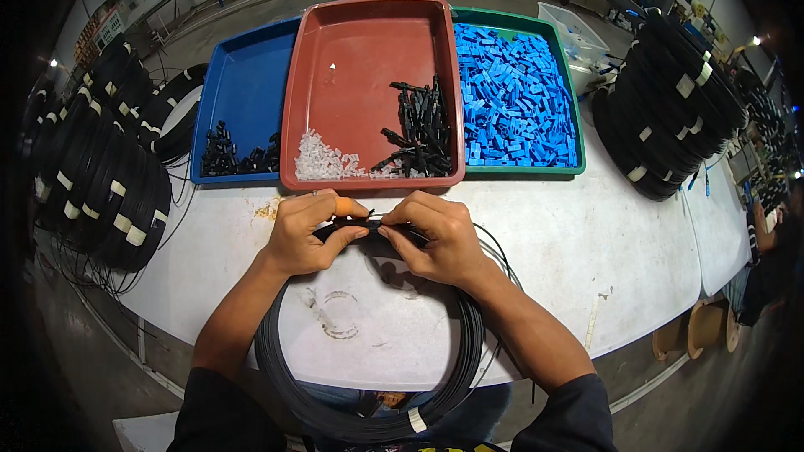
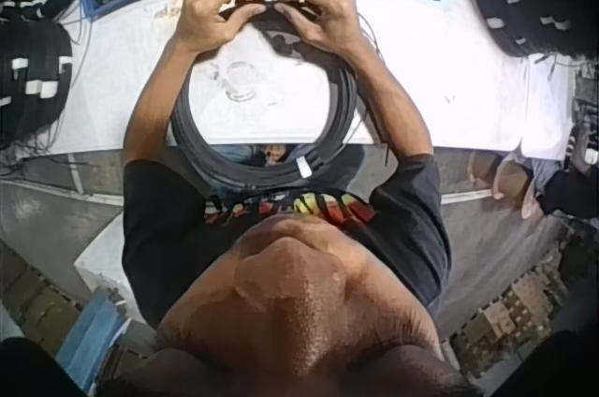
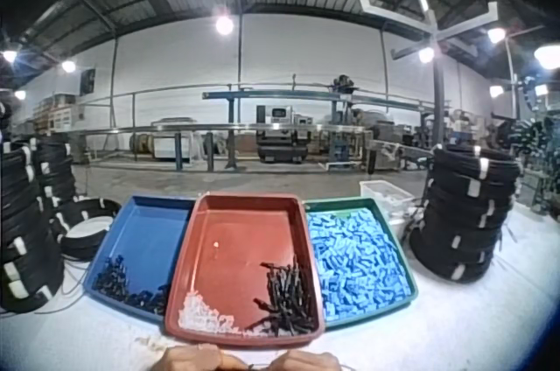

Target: The person attaches connector parts from trays onto the ends of coiled cables by hand, stacks the finished cable coils, and takes another coiled cable to continue assembling components.

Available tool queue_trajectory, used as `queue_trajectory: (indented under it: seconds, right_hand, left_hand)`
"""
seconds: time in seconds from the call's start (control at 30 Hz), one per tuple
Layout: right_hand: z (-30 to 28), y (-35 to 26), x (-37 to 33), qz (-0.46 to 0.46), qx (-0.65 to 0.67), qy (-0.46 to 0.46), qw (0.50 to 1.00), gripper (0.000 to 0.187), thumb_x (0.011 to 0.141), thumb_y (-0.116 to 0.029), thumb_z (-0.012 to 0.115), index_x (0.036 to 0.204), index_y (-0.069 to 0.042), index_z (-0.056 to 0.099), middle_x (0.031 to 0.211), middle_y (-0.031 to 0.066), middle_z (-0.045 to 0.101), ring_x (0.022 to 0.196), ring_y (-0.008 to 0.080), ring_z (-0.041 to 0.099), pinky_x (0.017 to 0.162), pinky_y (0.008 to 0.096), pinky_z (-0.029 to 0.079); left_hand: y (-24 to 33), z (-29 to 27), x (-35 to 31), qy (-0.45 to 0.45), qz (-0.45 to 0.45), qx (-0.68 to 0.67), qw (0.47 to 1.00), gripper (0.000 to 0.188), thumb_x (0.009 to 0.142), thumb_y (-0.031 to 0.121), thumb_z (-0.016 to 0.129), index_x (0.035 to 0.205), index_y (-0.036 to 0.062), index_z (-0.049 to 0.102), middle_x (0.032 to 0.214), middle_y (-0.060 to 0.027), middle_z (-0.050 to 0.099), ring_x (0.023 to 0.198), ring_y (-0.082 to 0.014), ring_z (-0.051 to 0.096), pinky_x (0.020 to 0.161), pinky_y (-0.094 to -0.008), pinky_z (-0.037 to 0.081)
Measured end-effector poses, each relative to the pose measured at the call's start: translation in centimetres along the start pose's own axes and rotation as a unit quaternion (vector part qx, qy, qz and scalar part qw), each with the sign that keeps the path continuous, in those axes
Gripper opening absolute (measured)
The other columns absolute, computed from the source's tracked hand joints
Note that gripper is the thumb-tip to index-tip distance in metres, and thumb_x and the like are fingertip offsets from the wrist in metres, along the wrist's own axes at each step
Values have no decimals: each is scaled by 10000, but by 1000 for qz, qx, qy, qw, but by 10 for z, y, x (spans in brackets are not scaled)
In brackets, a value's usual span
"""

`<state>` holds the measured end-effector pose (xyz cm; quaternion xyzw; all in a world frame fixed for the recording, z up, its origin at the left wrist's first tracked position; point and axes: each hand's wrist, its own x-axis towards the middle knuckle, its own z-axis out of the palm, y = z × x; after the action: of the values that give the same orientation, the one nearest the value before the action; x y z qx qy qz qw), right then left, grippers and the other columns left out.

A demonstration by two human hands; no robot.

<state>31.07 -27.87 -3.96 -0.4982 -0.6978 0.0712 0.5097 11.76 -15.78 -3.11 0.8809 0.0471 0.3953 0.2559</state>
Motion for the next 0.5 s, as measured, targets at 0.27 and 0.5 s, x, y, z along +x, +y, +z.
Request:
queue_trajectory:
  seconds: [0.27,0.5]
  right_hand:
    - [0,1,-1,-4,10,-2,1000,115,765,25,794,840,18,708,778,127,695,661,241,689,583,317,516]
    - [1,3,-2,5,31,-10,999,114,765,21,799,822,8,701,755,122,690,633,229,675,553,304,491]
  left_hand:
    - [1,1,1,7,23,6,1000,257,716,14,874,941,-2,751,801,-112,746,657,-202,696,573,-268,515]
    - [-6,4,-3,-1,46,-26,999,213,720,11,853,912,3,760,845,-100,754,691,-205,687,638,-311,541]
